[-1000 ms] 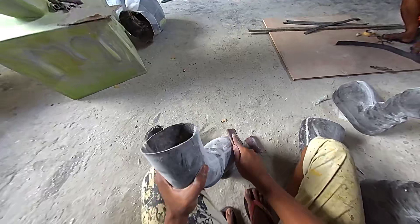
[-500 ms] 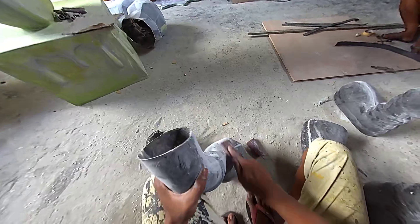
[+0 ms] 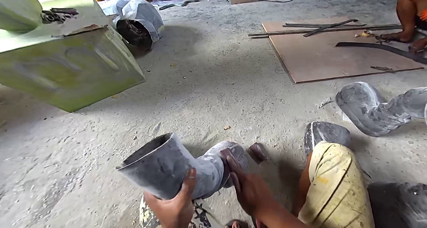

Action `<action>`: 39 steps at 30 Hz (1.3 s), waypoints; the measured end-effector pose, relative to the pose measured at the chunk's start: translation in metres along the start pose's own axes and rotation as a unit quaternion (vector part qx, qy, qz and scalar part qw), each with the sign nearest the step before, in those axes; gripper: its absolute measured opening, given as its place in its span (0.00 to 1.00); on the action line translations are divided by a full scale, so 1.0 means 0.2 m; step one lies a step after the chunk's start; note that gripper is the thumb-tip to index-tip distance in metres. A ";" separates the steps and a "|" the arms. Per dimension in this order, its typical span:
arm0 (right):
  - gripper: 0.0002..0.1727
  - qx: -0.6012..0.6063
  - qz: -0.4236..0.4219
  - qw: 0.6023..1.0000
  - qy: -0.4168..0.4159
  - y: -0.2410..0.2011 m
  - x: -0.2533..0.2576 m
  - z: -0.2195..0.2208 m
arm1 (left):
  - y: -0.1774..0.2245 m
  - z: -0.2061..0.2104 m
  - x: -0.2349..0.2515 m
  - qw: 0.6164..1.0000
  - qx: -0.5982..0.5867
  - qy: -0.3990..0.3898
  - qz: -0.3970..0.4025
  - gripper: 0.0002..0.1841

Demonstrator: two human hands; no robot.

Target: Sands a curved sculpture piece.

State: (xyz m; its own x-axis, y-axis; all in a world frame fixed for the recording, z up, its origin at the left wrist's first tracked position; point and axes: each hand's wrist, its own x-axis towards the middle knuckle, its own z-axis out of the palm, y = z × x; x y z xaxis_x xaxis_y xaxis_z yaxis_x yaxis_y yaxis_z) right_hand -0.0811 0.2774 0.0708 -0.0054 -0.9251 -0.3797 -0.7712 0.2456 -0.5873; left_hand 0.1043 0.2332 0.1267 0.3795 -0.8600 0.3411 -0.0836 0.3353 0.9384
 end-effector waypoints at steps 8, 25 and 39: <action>0.31 0.043 0.008 0.999 0.015 -0.07 0.10 0.06 | -0.01 -0.05 0.02 0.999 0.001 0.037 -0.020 0.49; 0.31 0.019 0.045 0.998 0.025 0.01 0.23 0.02 | 0.00 -0.04 0.00 0.999 -0.006 0.030 -0.024 0.50; 0.30 -0.068 -0.006 0.998 0.001 -0.02 -0.06 -0.01 | -0.04 -0.04 0.04 0.998 -0.028 -0.043 -0.022 0.53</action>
State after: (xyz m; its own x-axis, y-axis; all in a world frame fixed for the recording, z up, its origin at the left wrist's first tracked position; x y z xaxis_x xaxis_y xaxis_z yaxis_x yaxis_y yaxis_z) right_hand -0.0793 0.2864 0.0795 0.0030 -0.9287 -0.3707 -0.8506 0.1926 -0.4893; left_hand 0.1160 0.2265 0.1226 0.3002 -0.9035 0.3058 -0.0163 0.3156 0.9487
